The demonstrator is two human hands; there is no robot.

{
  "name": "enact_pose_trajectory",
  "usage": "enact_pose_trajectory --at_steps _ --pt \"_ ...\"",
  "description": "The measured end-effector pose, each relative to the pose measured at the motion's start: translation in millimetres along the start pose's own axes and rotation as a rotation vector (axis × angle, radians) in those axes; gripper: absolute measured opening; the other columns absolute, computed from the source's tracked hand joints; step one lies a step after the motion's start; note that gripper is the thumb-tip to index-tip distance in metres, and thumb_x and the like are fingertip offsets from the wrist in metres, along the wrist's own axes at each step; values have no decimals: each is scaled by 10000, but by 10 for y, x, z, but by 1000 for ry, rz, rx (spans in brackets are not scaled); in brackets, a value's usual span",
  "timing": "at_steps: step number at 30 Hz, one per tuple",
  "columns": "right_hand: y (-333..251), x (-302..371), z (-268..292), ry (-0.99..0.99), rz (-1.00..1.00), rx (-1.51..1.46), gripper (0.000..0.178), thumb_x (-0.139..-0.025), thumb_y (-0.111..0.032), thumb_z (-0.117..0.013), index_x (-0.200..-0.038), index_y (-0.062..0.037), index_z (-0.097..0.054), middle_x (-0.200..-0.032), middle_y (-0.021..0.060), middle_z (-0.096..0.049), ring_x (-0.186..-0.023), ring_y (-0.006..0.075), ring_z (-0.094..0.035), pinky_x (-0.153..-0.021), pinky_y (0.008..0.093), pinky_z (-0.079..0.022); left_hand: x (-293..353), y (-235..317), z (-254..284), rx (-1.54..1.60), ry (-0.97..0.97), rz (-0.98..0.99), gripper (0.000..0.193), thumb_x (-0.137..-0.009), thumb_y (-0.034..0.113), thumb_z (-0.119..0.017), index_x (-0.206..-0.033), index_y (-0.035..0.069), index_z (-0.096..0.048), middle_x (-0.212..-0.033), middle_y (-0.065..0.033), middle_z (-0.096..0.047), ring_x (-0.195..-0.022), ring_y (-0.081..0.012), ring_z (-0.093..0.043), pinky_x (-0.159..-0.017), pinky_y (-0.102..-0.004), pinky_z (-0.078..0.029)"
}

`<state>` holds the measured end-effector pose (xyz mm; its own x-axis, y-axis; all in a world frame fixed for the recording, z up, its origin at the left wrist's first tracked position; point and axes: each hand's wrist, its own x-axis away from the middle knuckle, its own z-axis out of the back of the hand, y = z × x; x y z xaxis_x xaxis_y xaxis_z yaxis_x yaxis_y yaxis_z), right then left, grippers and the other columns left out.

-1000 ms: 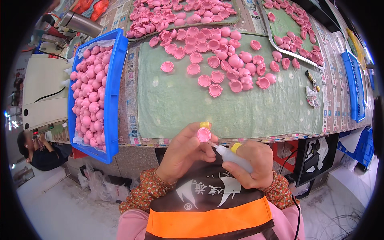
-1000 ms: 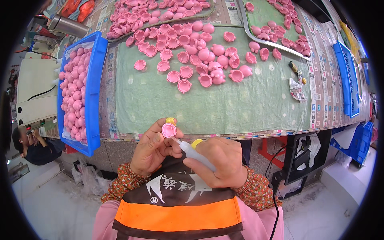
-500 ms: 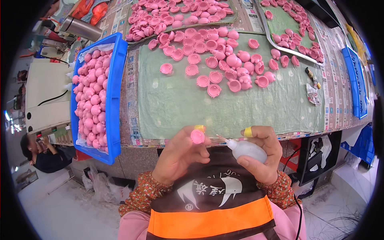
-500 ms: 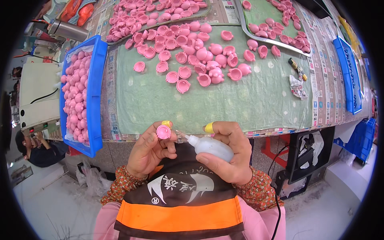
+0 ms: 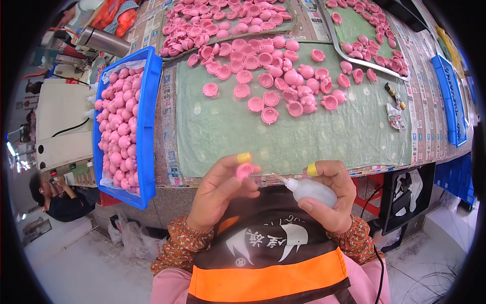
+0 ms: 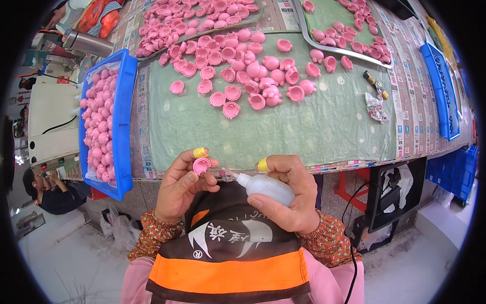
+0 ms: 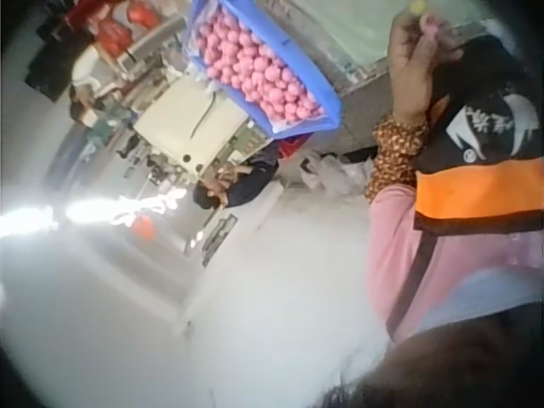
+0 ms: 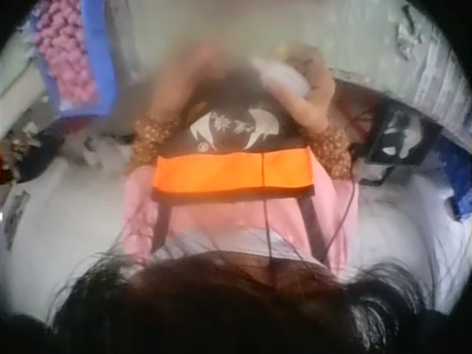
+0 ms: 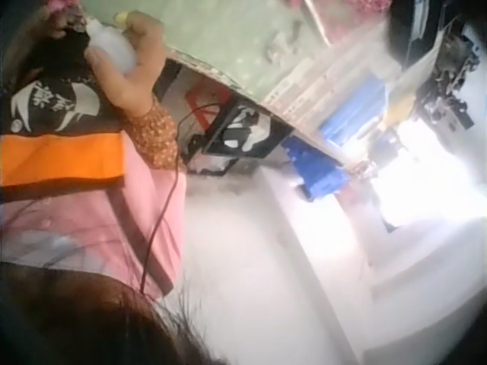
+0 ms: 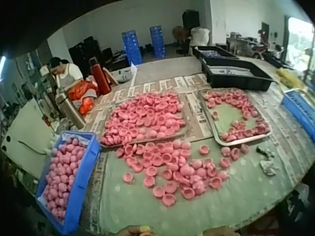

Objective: The person applies adhesive to plastic toy halves with a squeeze bottle, presses the pieces together by hand to assemble small figures, and places the assembled figures into a container.

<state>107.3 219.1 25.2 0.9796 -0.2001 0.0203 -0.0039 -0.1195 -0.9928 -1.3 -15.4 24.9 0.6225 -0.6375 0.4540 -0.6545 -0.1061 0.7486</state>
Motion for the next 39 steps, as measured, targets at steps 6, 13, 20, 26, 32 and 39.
enact_pose_trajectory --at_steps 6,13,20,26,32,39 --pt "-23 34 43 -70 -106 32 494 -785 -106 -758 -1179 -4 -478 -1042 108 -607 -919 143 -624 -823 280 -496 12 -16 24 4 -5 -42 463 -1018 181 -536 -1428 29 -384 -1305 -201 -548 -1003 -185 -648 -884 -380 -597" --pt "-34 23 29 -89 -89 1 475 -791 -89 -753 -1171 -4 -481 -1024 115 -612 -905 147 -625 -816 283 -495 -10 -15 15 96 -37 -6 442 -1028 237 -518 -1427 75 -416 -1297 -148 -573 -991 -172 -647 -887 -369 -569" --pt "-29 -96 -19 -99 162 192 378 -767 -91 -801 -1055 7 -577 -816 97 -654 -646 143 -643 -573 277 -490 -110 -27 2 185 -92 72 504 -1031 349 -495 -1410 26 -414 -1185 -123 -601 -936 -171 -641 -858 -354 -576" --pt "-42 -134 -39 -77 294 336 341 -721 -107 -834 -973 -8 -627 -755 106 -657 -584 221 -646 -532 309 -474 -120 -52 -26 157 -108 121 510 -1028 376 -497 -1386 18 -439 -1144 -119 -613 -925 -169 -639 -847 -347 -575" --pt "-65 -171 -51 -125 286 371 333 -708 -109 -836 -944 -13 -622 -740 123 -654 -576 249 -646 -534 324 -475 -128 -79 -36 165 -77 123 530 -1023 382 -510 -1329 -44 -436 -1070 -138 -630 -880 -187 -669 -784 -348 -619" --pt "-78 -192 -83 -136 278 381 317 -711 -107 -833 -922 -21 -613 -743 119 -656 -590 255 -656 -539 323 -479 -127 -83 -48 165 -81 145 509 -1023 379 -512 -1314 -35 -451 -1063 -129 -632 -882 -186 -675 -782 -347 -617"
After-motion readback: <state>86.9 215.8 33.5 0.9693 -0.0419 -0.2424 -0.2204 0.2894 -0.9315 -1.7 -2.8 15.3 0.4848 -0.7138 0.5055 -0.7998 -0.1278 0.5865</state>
